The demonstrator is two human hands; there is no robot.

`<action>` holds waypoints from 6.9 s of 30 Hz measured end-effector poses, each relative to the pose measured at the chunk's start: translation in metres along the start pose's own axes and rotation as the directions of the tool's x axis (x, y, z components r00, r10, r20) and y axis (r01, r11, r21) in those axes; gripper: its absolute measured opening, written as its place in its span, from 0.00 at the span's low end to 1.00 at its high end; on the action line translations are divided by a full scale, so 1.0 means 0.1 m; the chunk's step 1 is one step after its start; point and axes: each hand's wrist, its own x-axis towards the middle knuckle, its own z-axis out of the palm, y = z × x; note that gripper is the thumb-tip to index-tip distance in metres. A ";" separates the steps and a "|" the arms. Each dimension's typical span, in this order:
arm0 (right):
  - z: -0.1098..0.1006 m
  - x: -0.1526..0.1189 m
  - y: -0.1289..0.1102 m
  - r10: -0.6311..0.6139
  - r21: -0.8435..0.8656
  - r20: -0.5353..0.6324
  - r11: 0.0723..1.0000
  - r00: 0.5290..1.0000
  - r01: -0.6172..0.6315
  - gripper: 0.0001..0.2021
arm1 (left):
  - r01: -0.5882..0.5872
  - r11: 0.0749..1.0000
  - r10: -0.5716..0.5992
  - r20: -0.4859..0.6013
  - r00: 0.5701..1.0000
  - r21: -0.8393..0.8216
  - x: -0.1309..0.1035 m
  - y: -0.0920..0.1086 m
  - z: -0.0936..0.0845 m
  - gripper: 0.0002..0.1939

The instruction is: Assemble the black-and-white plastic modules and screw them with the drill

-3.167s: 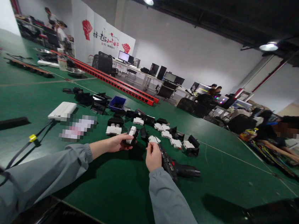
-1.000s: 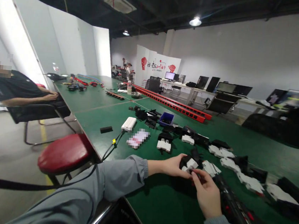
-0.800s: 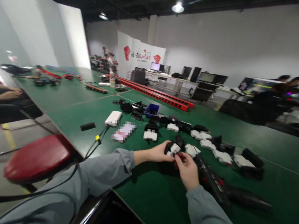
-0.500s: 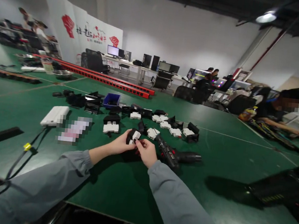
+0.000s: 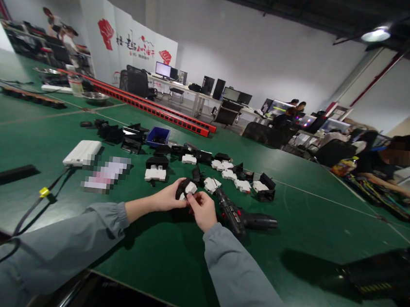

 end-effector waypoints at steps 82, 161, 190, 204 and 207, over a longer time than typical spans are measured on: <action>-0.34 -0.03 -0.09 -0.391 -0.814 0.272 0.394 0.879 0.427 0.11 | 0.215 0.559 -0.464 -0.087 0.882 -0.801 0.09 0.20 -0.17 0.15; -0.03 -0.11 -0.03 -0.481 -0.396 -0.052 0.815 0.875 0.424 0.11 | 0.193 0.968 -0.215 -0.130 0.968 -0.162 -0.03 0.17 0.08 0.20; -0.10 -0.03 0.05 -0.422 -0.626 0.057 0.691 0.905 0.361 0.11 | 0.155 0.909 -0.292 -0.327 0.899 -0.387 -0.01 0.19 -0.08 0.14; 0.25 0.25 0.10 -0.247 -0.918 0.175 0.307 0.953 0.249 0.12 | 0.175 0.928 -0.329 -0.506 0.798 -0.328 0.06 0.12 -0.17 0.17; 0.20 0.22 0.10 -0.220 -0.915 0.185 0.317 0.958 0.250 0.08 | 0.197 0.937 -0.322 -0.492 0.809 -0.290 0.04 0.15 -0.15 0.16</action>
